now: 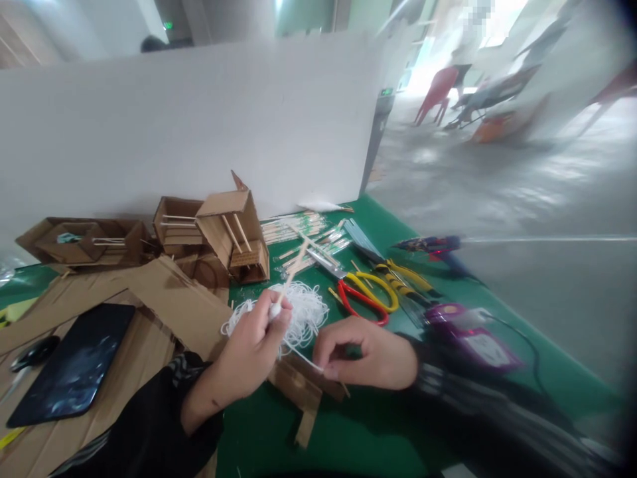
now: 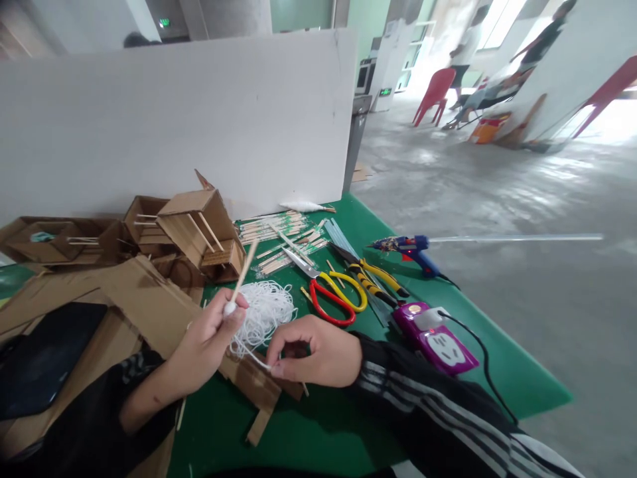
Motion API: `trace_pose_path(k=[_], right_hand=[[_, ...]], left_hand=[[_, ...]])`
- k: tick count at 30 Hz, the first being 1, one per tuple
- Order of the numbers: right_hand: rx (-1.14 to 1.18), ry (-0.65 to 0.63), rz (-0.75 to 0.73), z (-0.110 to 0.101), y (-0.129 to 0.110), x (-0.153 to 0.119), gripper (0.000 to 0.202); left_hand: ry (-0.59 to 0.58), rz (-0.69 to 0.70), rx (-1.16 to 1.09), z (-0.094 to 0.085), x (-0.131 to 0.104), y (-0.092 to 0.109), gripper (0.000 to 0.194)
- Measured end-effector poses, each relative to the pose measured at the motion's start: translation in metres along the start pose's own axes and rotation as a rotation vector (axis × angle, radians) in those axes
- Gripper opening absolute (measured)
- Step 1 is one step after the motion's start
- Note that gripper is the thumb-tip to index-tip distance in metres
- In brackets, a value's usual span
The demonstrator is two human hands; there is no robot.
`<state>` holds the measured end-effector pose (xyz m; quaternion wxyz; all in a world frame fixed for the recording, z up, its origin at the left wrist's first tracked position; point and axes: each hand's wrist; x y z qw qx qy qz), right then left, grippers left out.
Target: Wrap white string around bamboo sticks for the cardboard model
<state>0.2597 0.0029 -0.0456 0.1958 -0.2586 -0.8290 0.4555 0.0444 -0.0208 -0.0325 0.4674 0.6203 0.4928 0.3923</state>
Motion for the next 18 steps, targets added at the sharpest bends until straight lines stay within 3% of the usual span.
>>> trace_pose_path(k=[2, 5, 7, 8, 10, 14, 18], right_hand=[[-0.126, 0.229, 0.022, -0.005, -0.001, -0.002, 0.019], [-0.394, 0.715, -0.034, -0.009, -0.002, -0.004, 0.034], [-0.607, 0.888, -0.128, -0.01, -0.003, -0.005, 0.046], [-0.707, 0.907, -0.168, -0.011, -0.003, -0.005, 0.051], [-0.853, 0.813, -0.234, -0.012, -0.002, -0.005, 0.051], [-0.921, 0.562, -0.285, -0.014, 0.002, -0.003, 0.02], [-0.792, 0.607, -0.196, -0.014, 0.004, -0.003, 0.014]], left_hand=[[-0.107, -0.031, 0.099, -0.003, -0.002, 0.006, 0.027], [-0.235, -0.062, 0.204, -0.008, -0.004, 0.015, 0.03], [-0.295, -0.084, 0.256, -0.01, -0.007, 0.018, 0.03], [-0.318, -0.094, 0.275, -0.01, -0.008, 0.019, 0.03], [-0.349, -0.097, 0.302, -0.012, -0.009, 0.019, 0.029], [-0.363, -0.074, 0.347, -0.021, -0.006, 0.021, 0.03], [-0.412, -0.071, 0.33, -0.04, 0.002, 0.028, 0.025]])
Point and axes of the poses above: each hand's wrist, its own x-axis towards the middle knuckle, its own z-axis out of the palm, y = z × x, and after that the axes turned 15 degrees about -x, right-handed
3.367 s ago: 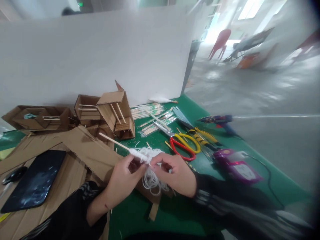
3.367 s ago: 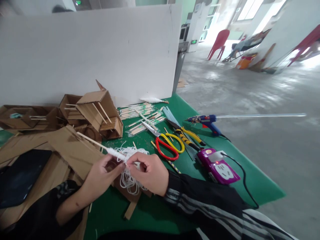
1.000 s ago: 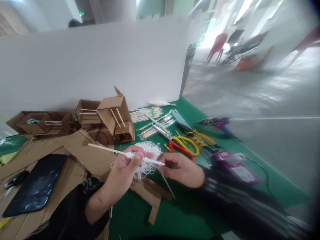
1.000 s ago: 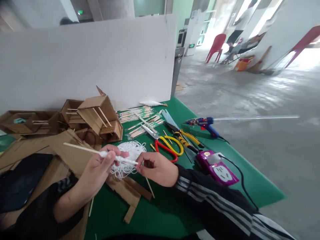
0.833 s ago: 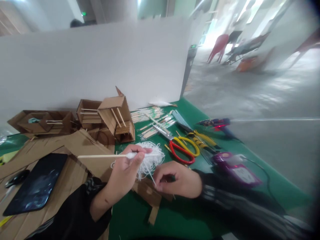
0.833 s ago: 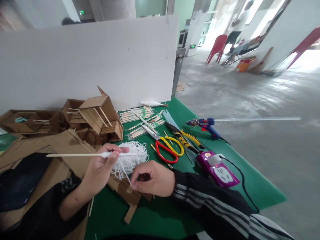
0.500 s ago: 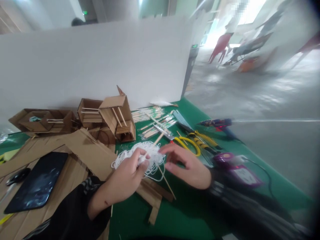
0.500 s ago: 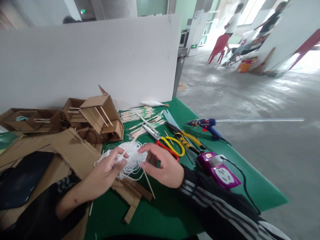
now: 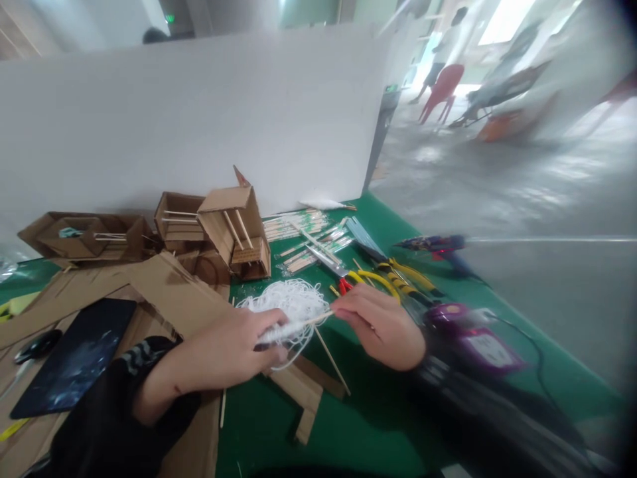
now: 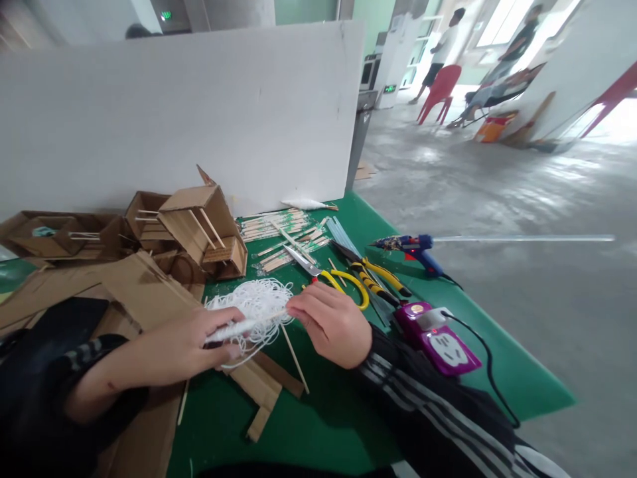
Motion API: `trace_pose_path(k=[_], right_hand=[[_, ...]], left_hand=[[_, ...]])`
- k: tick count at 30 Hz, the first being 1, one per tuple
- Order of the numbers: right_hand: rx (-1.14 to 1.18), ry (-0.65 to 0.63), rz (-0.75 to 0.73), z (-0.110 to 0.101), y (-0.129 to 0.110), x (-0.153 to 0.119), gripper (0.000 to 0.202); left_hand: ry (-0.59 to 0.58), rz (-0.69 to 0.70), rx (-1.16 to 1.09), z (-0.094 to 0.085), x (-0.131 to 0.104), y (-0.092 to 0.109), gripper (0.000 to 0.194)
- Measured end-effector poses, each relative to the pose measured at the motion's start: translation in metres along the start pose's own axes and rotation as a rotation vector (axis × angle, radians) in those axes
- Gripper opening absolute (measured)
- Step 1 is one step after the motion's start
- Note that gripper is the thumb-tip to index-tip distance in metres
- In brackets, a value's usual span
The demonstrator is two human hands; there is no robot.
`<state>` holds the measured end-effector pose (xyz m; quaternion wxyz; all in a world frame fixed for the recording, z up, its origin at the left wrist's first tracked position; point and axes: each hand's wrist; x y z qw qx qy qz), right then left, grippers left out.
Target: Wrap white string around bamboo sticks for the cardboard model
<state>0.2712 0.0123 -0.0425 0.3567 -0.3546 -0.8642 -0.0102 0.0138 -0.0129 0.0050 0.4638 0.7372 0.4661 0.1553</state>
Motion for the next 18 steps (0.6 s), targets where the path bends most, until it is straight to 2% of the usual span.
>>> trace_pose_path(k=[4, 9, 13, 18], right_hand=[[0.07, -0.037, 0.125, -0.002, 0.001, 0.0, 0.02], [0.155, -0.168, 0.28, -0.002, 0.005, 0.001, 0.031], [0.256, -0.231, 0.444, -0.002, 0.008, 0.0, 0.041], [0.626, -0.315, 0.536, 0.007, 0.005, -0.004, 0.042]], left_hand=[[-0.147, -0.081, -0.201, -0.019, 0.003, 0.0, 0.03], [-0.266, -0.081, -0.438, -0.024, 0.007, -0.01, 0.039], [-0.216, -0.109, -0.576, -0.023, 0.008, -0.019, 0.044], [-0.102, -0.022, -0.448, -0.01, 0.01, -0.015, 0.042]])
Point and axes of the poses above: each hand's wrist, its own x-axis towards the middle knuckle, its own z-axis out of the palm, y = z × x, and after that the axes turned 15 degrees about -x, right-handed
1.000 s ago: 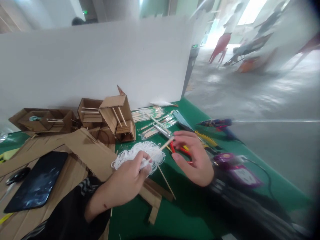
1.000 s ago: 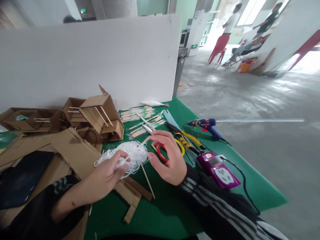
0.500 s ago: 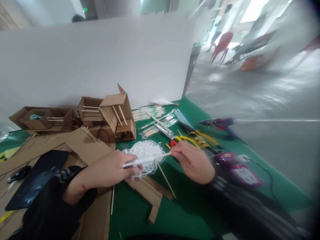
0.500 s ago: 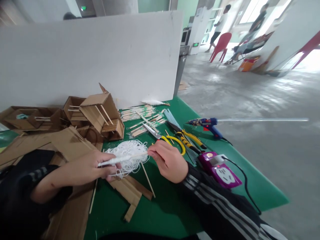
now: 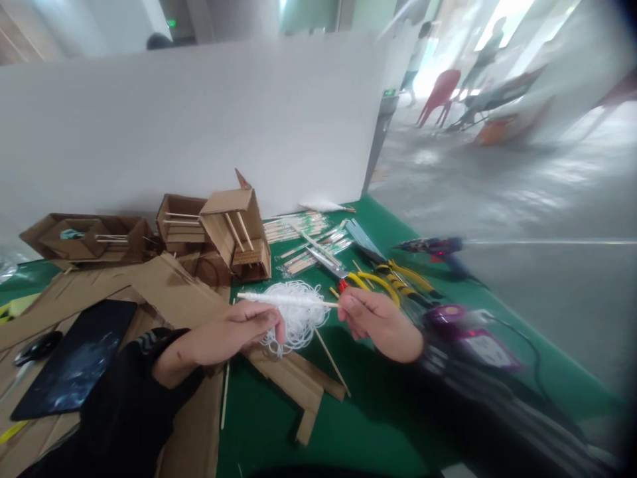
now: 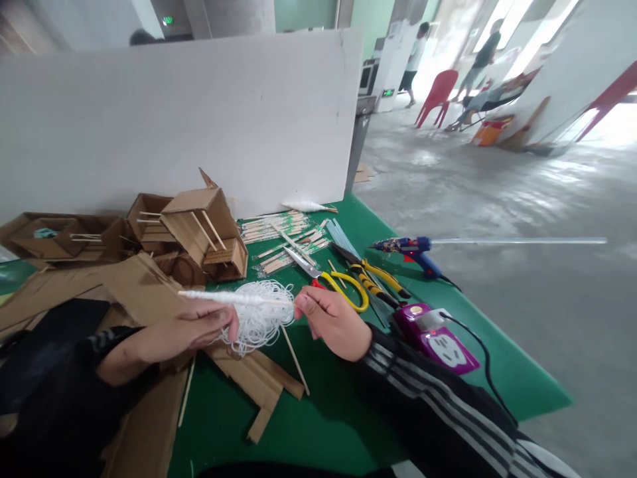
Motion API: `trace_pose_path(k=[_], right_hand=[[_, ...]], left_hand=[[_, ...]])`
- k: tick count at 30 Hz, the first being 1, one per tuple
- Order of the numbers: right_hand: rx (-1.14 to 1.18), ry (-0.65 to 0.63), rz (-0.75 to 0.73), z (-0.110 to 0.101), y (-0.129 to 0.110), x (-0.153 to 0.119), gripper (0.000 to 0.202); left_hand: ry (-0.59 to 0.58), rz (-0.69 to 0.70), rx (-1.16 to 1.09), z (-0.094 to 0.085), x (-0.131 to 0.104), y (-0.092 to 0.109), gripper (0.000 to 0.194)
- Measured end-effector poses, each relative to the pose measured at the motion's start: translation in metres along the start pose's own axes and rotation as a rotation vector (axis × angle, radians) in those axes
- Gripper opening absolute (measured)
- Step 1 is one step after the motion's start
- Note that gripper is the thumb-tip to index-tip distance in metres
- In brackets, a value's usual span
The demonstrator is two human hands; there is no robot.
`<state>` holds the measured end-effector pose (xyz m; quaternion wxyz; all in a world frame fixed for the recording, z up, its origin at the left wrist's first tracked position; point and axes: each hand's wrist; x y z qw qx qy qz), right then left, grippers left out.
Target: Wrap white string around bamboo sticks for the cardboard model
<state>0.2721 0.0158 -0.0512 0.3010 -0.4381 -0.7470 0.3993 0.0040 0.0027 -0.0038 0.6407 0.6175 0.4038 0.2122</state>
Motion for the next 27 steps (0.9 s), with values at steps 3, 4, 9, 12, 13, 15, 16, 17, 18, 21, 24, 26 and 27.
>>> trace_pose_path(k=[3, 4, 9, 12, 13, 15, 16, 17, 18, 21, 24, 26, 27], right_hand=[[0.209, -0.1, 0.04, 0.008, 0.001, 0.001, 0.04], [0.264, -0.129, 0.05, 0.01, 0.001, 0.001, 0.039], [0.414, -0.201, 0.044, 0.01, -0.001, 0.0, 0.033], [0.407, -0.168, 0.041, 0.008, -0.003, 0.0, 0.029], [0.403, -0.151, 0.052, 0.008, -0.004, 0.001, 0.028], [0.389, -0.106, 0.081, 0.007, -0.005, 0.002, 0.028], [0.373, -0.078, 0.097, 0.007, -0.005, 0.003, 0.029], [0.35, -0.049, 0.111, 0.007, -0.005, 0.004, 0.029], [0.321, -0.022, 0.12, 0.007, -0.004, 0.004, 0.029], [0.211, 0.035, 0.13, 0.007, -0.003, 0.005, 0.027], [-0.015, 0.107, 0.099, 0.008, -0.003, 0.003, 0.021], [-0.193, 0.141, 0.027, 0.008, -0.004, 0.003, 0.019], [-0.262, 0.145, -0.015, 0.008, -0.005, 0.002, 0.019]], left_hand=[[0.039, -0.011, 0.106, 0.01, 0.002, -0.002, 0.043], [0.04, -0.043, 0.106, 0.013, 0.002, -0.003, 0.043], [0.073, -0.013, 0.039, 0.013, 0.003, -0.01, 0.042], [0.095, -0.02, 0.055, 0.013, 0.004, -0.013, 0.043], [0.112, -0.02, 0.062, 0.014, 0.004, -0.013, 0.043], [0.149, 0.048, 0.082, 0.016, 0.006, -0.012, 0.043], [0.168, 0.103, 0.099, 0.018, 0.006, -0.011, 0.042], [0.181, 0.152, 0.111, 0.02, 0.007, -0.011, 0.042], [0.184, 0.184, 0.107, 0.021, 0.007, -0.011, 0.043], [0.131, 0.182, -0.052, 0.024, 0.009, -0.015, 0.044], [0.086, 0.087, -0.257, 0.026, 0.01, -0.023, 0.042], [0.104, 0.04, -0.283, 0.026, 0.01, -0.027, 0.041], [0.119, 0.036, -0.27, 0.026, 0.011, -0.027, 0.042]])
Point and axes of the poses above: each hand's wrist, its own x-axis towards the middle knuckle, its own z-axis out of the palm, y = z × x, and after that the axes turned 15 degrees about -x, right-handed
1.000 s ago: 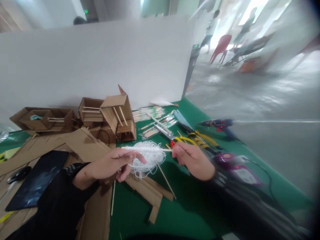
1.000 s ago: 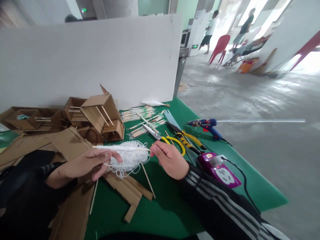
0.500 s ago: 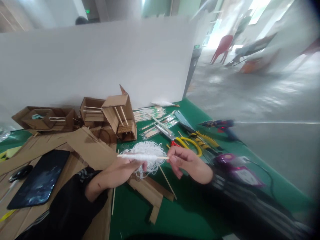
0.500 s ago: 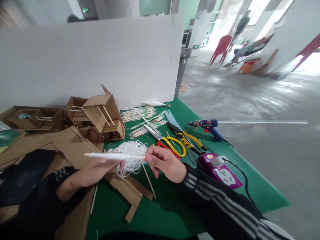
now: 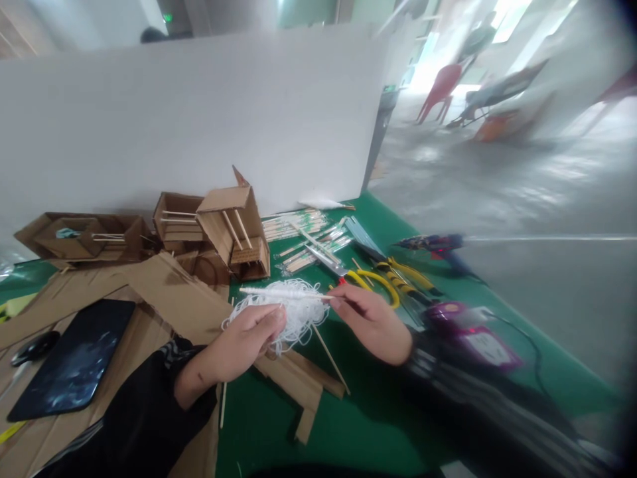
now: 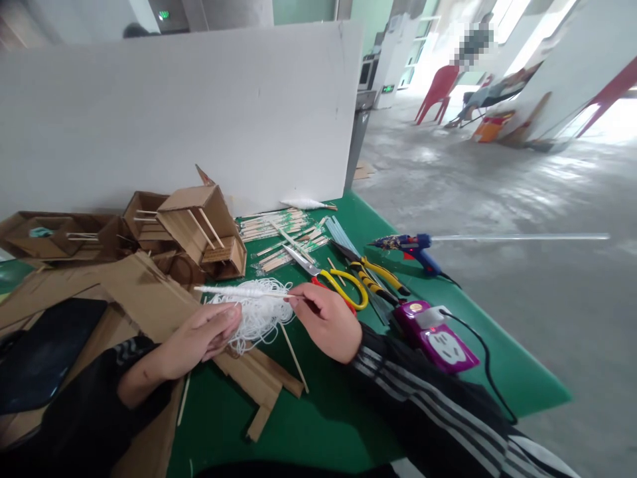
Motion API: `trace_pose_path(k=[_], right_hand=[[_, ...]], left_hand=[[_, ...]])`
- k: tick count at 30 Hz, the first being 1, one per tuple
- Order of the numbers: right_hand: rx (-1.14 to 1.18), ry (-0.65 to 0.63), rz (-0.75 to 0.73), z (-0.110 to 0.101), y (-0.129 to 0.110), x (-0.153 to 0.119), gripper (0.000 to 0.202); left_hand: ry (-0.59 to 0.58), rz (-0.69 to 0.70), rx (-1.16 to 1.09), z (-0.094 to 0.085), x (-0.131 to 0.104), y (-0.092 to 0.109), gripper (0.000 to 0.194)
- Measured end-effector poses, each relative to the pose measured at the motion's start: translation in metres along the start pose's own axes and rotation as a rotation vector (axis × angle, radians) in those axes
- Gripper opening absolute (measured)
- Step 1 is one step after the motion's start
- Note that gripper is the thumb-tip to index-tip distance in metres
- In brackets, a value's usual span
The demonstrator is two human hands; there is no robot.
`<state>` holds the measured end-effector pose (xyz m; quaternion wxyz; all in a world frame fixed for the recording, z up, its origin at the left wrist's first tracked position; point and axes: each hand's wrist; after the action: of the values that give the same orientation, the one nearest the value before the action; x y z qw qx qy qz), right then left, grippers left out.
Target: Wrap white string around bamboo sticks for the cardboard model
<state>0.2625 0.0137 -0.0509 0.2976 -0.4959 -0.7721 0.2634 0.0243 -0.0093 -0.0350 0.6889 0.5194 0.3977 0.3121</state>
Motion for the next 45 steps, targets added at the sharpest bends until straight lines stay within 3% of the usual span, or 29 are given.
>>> trace_pose_path(k=[5, 11, 15, 20, 23, 26, 31, 37, 43, 45], right_hand=[[-0.119, 0.009, -0.088, -0.001, 0.001, 0.001, 0.026], [-0.106, 0.094, -0.157, 0.0, 0.007, 0.003, 0.012], [-0.104, 0.145, -0.192, 0.003, 0.008, 0.0, 0.009], [-0.184, -0.004, -0.153, 0.0, 0.002, -0.003, 0.013], [-0.213, -0.079, -0.202, -0.002, 0.0, -0.003, 0.022], [-0.214, -0.067, -0.24, -0.002, 0.001, -0.002, 0.026], [-0.203, 0.046, -0.124, -0.002, 0.002, -0.003, 0.015], [-0.223, -0.107, -0.206, -0.003, -0.001, -0.005, 0.028], [-0.196, 0.014, -0.233, -0.004, -0.003, -0.003, 0.023], [-0.181, -0.01, -0.227, -0.004, -0.003, -0.003, 0.025]], left_hand=[[0.036, 0.05, 0.094, 0.0, 0.001, 0.001, 0.042], [0.112, 0.019, 0.126, -0.001, 0.002, -0.005, 0.045], [0.146, 0.069, 0.096, -0.001, 0.003, -0.005, 0.041], [0.233, 0.139, 0.12, -0.001, 0.006, -0.007, 0.042], [0.23, 0.158, 0.115, -0.001, 0.006, -0.01, 0.042], [0.231, 0.147, 0.087, -0.001, 0.007, -0.011, 0.041], [0.236, 0.12, -0.032, -0.001, 0.009, -0.011, 0.038], [0.255, 0.131, -0.057, -0.002, 0.009, -0.01, 0.039], [0.276, 0.128, -0.091, 0.0, 0.008, -0.008, 0.043], [0.296, 0.134, -0.077, 0.0, 0.009, -0.007, 0.044]])
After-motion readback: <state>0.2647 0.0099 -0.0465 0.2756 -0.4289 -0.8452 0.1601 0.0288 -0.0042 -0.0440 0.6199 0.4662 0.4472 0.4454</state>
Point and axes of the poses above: each hand's wrist, its own x-axis towards the middle knuckle, its own z-axis out of the palm, y = z × x, and after that the axes turned 15 degrees about -x, right-handed
